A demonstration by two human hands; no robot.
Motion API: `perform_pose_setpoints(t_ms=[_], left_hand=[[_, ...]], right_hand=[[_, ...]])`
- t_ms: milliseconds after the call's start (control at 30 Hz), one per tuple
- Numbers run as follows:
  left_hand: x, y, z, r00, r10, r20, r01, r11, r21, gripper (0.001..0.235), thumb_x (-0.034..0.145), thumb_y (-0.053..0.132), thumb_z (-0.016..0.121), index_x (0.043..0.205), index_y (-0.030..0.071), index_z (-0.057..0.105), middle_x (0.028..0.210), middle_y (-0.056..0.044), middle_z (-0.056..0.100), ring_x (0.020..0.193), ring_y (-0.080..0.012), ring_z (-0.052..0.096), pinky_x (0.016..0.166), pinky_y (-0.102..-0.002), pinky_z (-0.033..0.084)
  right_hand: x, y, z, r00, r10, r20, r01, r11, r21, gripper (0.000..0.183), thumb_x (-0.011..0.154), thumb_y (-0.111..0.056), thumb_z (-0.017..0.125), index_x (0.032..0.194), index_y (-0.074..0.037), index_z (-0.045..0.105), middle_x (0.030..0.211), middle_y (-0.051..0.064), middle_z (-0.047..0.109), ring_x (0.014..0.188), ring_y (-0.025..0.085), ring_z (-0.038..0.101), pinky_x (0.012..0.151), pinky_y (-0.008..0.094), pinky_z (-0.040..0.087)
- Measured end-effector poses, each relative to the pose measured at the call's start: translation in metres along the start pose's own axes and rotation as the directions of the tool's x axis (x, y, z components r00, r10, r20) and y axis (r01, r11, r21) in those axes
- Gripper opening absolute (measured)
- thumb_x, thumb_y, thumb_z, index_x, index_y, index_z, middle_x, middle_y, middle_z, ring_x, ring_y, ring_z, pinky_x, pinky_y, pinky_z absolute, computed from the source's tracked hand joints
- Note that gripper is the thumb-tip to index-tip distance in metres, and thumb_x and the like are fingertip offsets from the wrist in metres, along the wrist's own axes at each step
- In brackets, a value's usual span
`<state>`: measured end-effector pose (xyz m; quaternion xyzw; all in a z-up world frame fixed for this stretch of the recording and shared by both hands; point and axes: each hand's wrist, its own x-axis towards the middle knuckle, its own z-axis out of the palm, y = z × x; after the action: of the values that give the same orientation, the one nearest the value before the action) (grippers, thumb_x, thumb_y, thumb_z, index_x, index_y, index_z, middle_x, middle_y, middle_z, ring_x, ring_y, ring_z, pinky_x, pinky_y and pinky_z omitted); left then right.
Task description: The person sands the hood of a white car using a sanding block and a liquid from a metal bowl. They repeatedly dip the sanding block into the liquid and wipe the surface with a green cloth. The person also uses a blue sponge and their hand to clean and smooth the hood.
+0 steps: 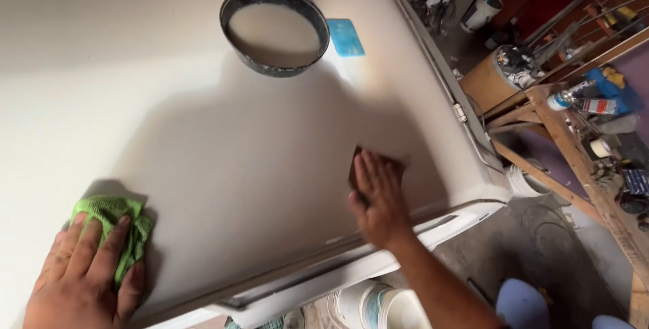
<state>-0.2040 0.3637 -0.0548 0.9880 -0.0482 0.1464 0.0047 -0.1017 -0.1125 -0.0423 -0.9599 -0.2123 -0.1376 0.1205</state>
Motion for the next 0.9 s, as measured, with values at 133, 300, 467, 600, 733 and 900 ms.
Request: perform_pose_setpoints(t_ms=[133,300,467,600,733,900], left_hand=[[-0.007,0.0,0.002,0.998,0.055,0.002,-0.055,0.998,-0.039,0.073,0.091,0.048,0.049,0.154,0.011,0.049,0.15,-0.026,0.054,0.155,-0.0387,0.043,0.134,-0.048,0.031],[0.005,-0.004,0.017,0.999,0.016,-0.043,-0.016,1.0,0.004,0.075,0.082,0.05,0.051,0.149,0.016,0.051,0.146,-0.025,0.055,0.148,-0.0366,0.045,0.129,-0.048,0.032],[-0.003,-0.004,0.013,0.999,0.047,-0.02,-0.047,0.999,0.014,0.073,0.086,0.048,0.056,0.15,0.014,0.053,0.145,-0.026,0.06,0.147,-0.0388,0.05,0.129,-0.047,0.036],[0.001,-0.012,0.032,0.993,0.017,-0.118,-0.027,0.996,-0.083,0.073,0.08,0.048,0.058,0.146,0.015,0.061,0.14,-0.027,0.062,0.141,-0.0394,0.055,0.126,-0.048,0.041],[-0.019,-0.026,0.055,0.993,0.07,-0.099,-0.074,0.997,-0.035,0.068,0.082,0.046,0.059,0.141,0.014,0.067,0.138,-0.025,0.063,0.137,-0.0388,0.058,0.122,-0.049,0.045],[-0.008,-0.002,0.084,0.796,0.007,-0.605,-0.278,0.892,-0.355,0.047,0.111,0.029,0.056,0.146,-0.001,0.065,0.137,-0.032,0.061,0.134,-0.0599,0.055,0.121,-0.065,0.047]], right_hand=[[0.021,0.089,0.023,0.985,0.167,-0.041,-0.171,0.968,-0.185,0.065,0.108,-0.038,0.047,0.159,0.0,0.033,0.165,0.026,0.031,0.153,0.044,0.029,0.122,0.057,0.02],[0.112,0.168,0.014,0.976,0.167,-0.136,-0.196,0.952,-0.234,0.06,0.114,-0.034,0.049,0.161,0.0,0.034,0.166,0.027,0.032,0.154,0.042,0.027,0.123,0.056,0.019],[0.059,0.073,-0.005,0.949,0.315,-0.021,-0.316,0.945,-0.081,0.054,0.112,-0.035,0.051,0.156,-0.004,0.041,0.16,0.022,0.04,0.149,0.035,0.032,0.121,0.051,0.023],[0.061,0.051,-0.026,0.859,0.493,0.139,-0.496,0.868,-0.015,0.045,0.106,-0.04,0.05,0.14,-0.011,0.053,0.141,0.015,0.057,0.133,0.028,0.046,0.112,0.042,0.034],[0.019,0.151,-0.006,0.928,0.358,-0.105,-0.369,0.922,-0.116,0.052,0.113,-0.023,0.055,0.157,-0.001,0.038,0.158,0.024,0.046,0.149,0.035,0.034,0.12,0.047,0.024],[-0.001,0.181,-0.028,0.899,0.41,-0.156,-0.431,0.891,-0.144,0.059,0.114,-0.027,0.045,0.162,0.001,0.027,0.166,0.024,0.036,0.154,0.037,0.024,0.123,0.048,0.017]])
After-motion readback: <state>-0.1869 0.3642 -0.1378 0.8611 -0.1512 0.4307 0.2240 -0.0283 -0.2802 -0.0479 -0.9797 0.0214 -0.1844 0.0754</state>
